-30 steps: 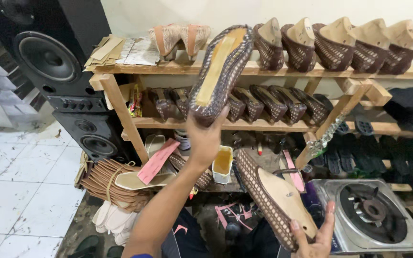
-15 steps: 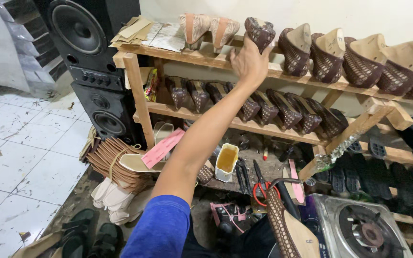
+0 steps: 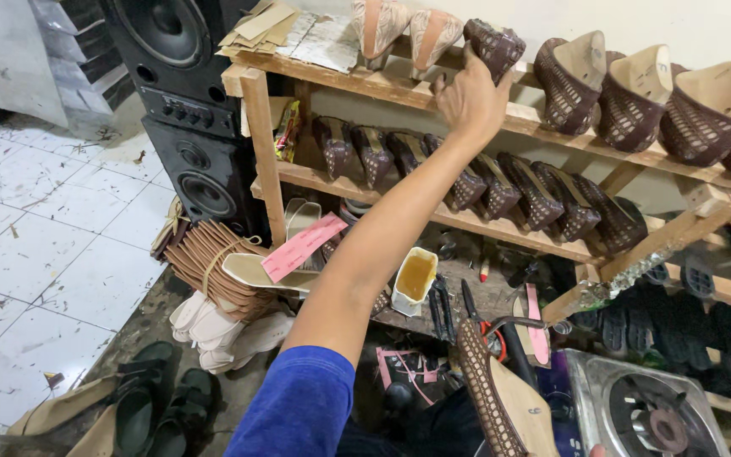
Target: The person applies a yellow adhesive to the inner sole of a brown woven shoe using their fingers, spreading it along the edges and center. They then place the shoe on a wooden shelf and pick up another shoe to repeat the process.
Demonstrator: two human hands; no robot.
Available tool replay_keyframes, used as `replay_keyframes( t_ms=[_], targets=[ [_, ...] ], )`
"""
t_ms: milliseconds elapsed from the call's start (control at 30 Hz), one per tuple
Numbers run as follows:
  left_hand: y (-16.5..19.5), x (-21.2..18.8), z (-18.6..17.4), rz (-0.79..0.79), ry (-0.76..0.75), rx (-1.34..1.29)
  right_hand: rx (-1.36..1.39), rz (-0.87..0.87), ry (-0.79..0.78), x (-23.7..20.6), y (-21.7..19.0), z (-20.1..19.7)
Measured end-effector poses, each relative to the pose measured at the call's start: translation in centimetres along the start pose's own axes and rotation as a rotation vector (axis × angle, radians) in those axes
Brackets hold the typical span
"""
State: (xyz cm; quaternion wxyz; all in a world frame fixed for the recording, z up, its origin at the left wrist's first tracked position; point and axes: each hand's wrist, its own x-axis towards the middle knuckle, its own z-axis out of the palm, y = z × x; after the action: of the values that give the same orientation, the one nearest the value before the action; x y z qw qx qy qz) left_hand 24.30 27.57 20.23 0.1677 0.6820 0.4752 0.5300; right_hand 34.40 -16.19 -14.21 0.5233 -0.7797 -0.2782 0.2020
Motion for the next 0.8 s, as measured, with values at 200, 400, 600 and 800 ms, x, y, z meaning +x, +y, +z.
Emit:
replay_keyframes(
  t_ms=[200,400,600,800],
  targets=[
    [-1.5,-5.1,-2.4,0.275,0.074,0.03,0.084,-0.062,-0.019,-0.1,0.3,-0.3],
    [-10.6,-25.2,-7.8,0.442,-1.216,-0.408,0.409,-0.06,-0.219,-0.3,-5.8,-1.2],
    [-16.3,-33.5,-11.1,-0.014,-1.392,-0.977,0.503,0.34,-0.561,2.4,-12.0,2.4],
    [-19.5,-38.6,-14.7,-0.785,-0.839,-1.471,0.699,-0.039,-0.545,3.3,-15.0,8.5]
  ],
)
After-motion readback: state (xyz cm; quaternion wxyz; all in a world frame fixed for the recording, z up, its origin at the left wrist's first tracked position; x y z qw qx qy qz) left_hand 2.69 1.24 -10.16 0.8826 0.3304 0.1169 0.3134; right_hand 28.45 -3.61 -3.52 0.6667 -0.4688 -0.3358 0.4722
